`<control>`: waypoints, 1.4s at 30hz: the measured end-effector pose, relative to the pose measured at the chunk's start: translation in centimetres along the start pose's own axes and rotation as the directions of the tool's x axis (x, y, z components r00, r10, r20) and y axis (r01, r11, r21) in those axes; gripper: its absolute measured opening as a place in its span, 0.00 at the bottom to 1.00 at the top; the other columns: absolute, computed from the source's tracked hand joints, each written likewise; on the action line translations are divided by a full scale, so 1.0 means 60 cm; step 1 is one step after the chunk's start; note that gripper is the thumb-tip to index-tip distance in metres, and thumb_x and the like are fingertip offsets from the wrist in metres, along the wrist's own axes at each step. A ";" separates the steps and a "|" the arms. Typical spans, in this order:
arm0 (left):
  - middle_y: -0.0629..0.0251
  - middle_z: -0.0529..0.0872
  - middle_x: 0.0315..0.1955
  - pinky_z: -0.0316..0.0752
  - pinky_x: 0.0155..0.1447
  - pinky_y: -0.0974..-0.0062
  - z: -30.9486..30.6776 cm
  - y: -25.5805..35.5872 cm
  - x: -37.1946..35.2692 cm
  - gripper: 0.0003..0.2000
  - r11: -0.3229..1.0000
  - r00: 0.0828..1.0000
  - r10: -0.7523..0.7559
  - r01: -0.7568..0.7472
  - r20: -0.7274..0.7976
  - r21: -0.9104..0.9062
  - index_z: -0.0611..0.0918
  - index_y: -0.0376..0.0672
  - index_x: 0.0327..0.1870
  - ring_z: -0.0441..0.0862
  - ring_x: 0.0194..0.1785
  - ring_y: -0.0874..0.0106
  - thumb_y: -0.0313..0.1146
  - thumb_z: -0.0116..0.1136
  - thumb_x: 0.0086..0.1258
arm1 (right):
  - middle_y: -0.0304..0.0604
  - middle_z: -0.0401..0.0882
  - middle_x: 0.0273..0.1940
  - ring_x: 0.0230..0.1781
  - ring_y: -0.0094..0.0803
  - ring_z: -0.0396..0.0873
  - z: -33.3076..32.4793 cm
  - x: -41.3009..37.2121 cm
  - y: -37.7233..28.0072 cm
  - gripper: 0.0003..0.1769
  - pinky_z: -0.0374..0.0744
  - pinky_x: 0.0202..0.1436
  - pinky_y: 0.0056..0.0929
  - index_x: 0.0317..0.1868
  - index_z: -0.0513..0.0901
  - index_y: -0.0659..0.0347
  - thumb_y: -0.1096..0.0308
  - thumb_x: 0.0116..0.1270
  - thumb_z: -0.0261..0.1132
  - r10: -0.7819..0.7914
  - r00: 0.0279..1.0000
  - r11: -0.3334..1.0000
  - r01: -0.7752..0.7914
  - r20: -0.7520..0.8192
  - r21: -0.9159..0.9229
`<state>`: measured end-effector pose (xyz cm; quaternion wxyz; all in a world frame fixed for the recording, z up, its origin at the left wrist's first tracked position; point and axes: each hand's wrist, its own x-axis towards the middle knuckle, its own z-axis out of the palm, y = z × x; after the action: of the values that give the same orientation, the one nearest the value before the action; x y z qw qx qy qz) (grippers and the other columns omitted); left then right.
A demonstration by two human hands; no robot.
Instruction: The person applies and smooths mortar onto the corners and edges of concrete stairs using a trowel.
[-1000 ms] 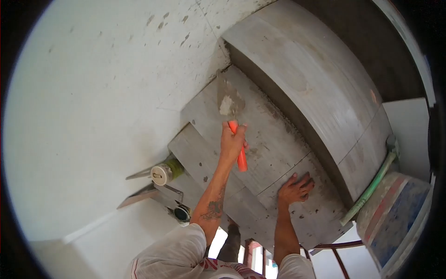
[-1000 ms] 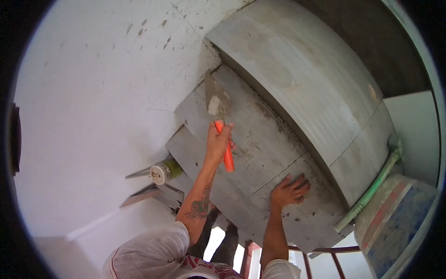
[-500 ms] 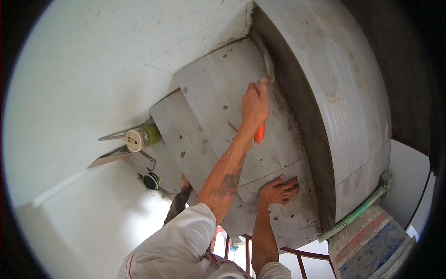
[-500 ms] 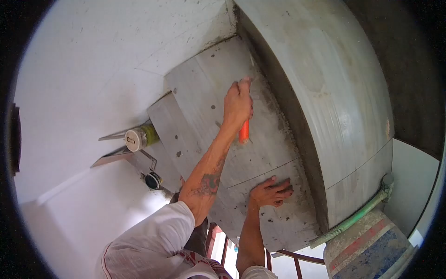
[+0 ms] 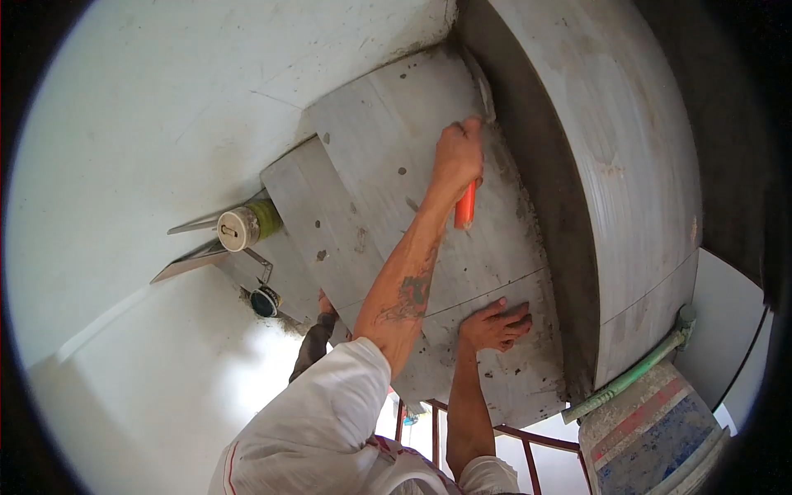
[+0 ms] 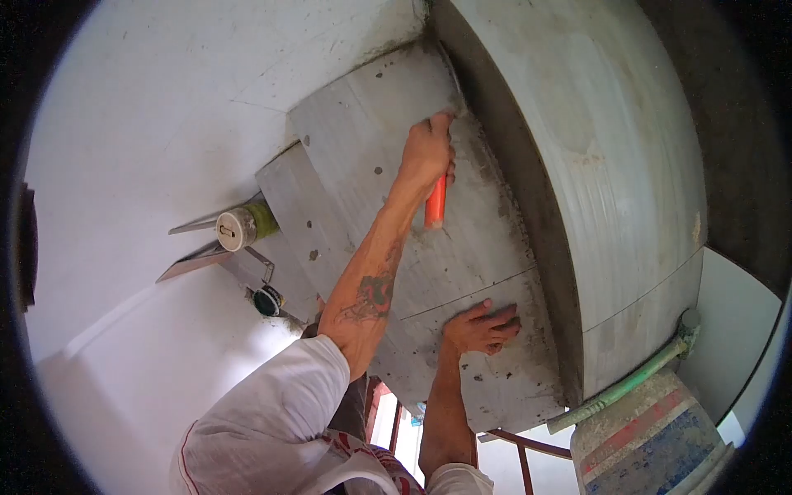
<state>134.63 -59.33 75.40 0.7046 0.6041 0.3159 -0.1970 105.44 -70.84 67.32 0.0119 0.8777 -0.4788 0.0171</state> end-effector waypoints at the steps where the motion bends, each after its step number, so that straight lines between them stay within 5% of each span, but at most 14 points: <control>1: 0.65 0.70 0.17 0.66 0.18 0.71 -0.004 0.012 -0.008 0.20 1.000 1.000 0.009 -0.009 0.004 0.001 0.74 0.33 0.39 0.68 0.15 0.73 0.46 0.45 0.72 | 0.59 0.54 0.69 0.73 0.49 0.50 -0.001 0.002 -0.004 0.35 0.55 0.62 0.55 0.72 0.60 0.53 0.38 0.75 0.36 -0.004 1.000 1.000 0.004 -0.011 0.002; 3: 0.65 0.69 0.18 0.66 0.19 0.71 -0.018 0.034 -0.027 0.19 0.995 0.996 -0.059 0.064 0.064 -0.075 0.73 0.35 0.37 0.67 0.16 0.73 0.46 0.45 0.72 | 0.58 0.55 0.69 0.73 0.49 0.50 -0.005 0.000 0.000 0.35 0.55 0.62 0.55 0.71 0.60 0.53 0.39 0.75 0.37 0.000 1.000 1.000 0.000 -0.010 -0.005; 10: 0.65 0.68 0.18 0.66 0.18 0.71 0.014 0.033 -0.018 0.19 0.997 0.997 0.067 -0.068 -0.030 -0.036 0.70 0.39 0.31 0.65 0.15 0.73 0.48 0.45 0.72 | 0.55 0.56 0.69 0.74 0.48 0.50 0.013 0.001 0.006 0.35 0.56 0.61 0.55 0.71 0.60 0.53 0.39 0.75 0.37 -0.009 1.000 0.999 0.008 -0.028 -0.039; 12: 0.65 0.68 0.18 0.66 0.18 0.71 0.005 0.018 -0.014 0.18 0.992 0.997 -0.062 0.067 0.044 -0.104 0.68 0.40 0.30 0.66 0.15 0.73 0.47 0.45 0.72 | 0.55 0.55 0.70 0.73 0.49 0.50 0.007 -0.005 0.012 0.35 0.56 0.61 0.56 0.71 0.60 0.53 0.40 0.75 0.37 -0.006 1.000 0.999 0.005 -0.025 -0.043; 15: 0.65 0.68 0.18 0.65 0.18 0.71 0.000 0.029 -0.035 0.17 0.991 0.997 -0.071 0.073 0.030 -0.113 0.68 0.41 0.30 0.66 0.16 0.73 0.47 0.45 0.71 | 0.55 0.54 0.70 0.73 0.50 0.51 0.006 -0.002 0.006 0.34 0.56 0.61 0.56 0.71 0.60 0.54 0.40 0.75 0.37 0.003 1.000 1.000 -0.004 -0.024 -0.031; 19: 0.65 0.68 0.18 0.64 0.17 0.71 0.028 0.055 -0.034 0.17 0.985 0.999 0.047 -0.047 -0.002 -0.163 0.68 0.42 0.30 0.66 0.15 0.72 0.48 0.46 0.71 | 0.57 0.54 0.70 0.74 0.51 0.49 0.003 0.002 0.002 0.35 0.55 0.61 0.58 0.71 0.60 0.54 0.40 0.75 0.37 -0.005 1.000 1.000 0.005 0.001 0.021; 25: 0.66 0.67 0.18 0.63 0.16 0.71 0.019 0.017 -0.025 0.18 0.984 0.992 -0.118 0.124 0.053 -0.132 0.69 0.40 0.31 0.65 0.15 0.72 0.48 0.45 0.72 | 0.58 0.53 0.70 0.73 0.51 0.49 0.005 0.004 0.003 0.35 0.54 0.61 0.56 0.71 0.59 0.55 0.40 0.75 0.38 -0.005 1.000 1.000 0.005 0.008 -0.024; 30: 0.65 0.68 0.17 0.65 0.17 0.68 0.042 0.044 -0.031 0.19 0.991 0.990 0.105 -0.112 -0.092 -0.076 0.70 0.40 0.30 0.67 0.15 0.72 0.49 0.43 0.72 | 0.58 0.52 0.70 0.74 0.51 0.48 -0.001 0.004 0.007 0.34 0.54 0.62 0.56 0.71 0.59 0.55 0.41 0.76 0.38 -0.012 1.000 1.000 0.012 0.026 -0.015; 33: 0.65 0.68 0.16 0.65 0.17 0.69 0.032 0.008 -0.003 0.20 0.988 0.997 -0.074 0.071 -0.018 -0.135 0.69 0.40 0.29 0.67 0.14 0.71 0.49 0.43 0.73 | 0.58 0.52 0.70 0.74 0.51 0.48 -0.005 -0.003 0.007 0.34 0.53 0.62 0.57 0.71 0.59 0.55 0.41 0.76 0.37 -0.006 0.999 1.000 0.006 0.037 -0.019; 40: 0.64 0.68 0.16 0.66 0.17 0.69 0.036 0.024 -0.008 0.20 0.986 0.977 0.168 -0.168 -0.130 0.013 0.70 0.40 0.29 0.68 0.14 0.70 0.50 0.44 0.72 | 0.56 0.52 0.71 0.74 0.51 0.47 0.000 0.005 0.003 0.33 0.54 0.61 0.59 0.72 0.59 0.54 0.41 0.76 0.37 -0.015 0.999 0.999 0.017 0.034 -0.050; 42: 0.64 0.69 0.16 0.66 0.17 0.69 0.026 0.016 -0.003 0.20 0.995 0.997 -0.069 0.065 -0.045 -0.080 0.69 0.40 0.28 0.67 0.14 0.70 0.49 0.44 0.72 | 0.56 0.52 0.71 0.74 0.51 0.47 -0.006 0.003 0.001 0.34 0.54 0.61 0.59 0.72 0.58 0.54 0.41 0.76 0.37 -0.017 1.000 1.000 0.018 0.024 -0.025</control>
<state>135.46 -60.68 76.35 0.7131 0.5695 0.3601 -0.1935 105.50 -71.03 67.71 0.0176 0.8817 -0.4714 0.0006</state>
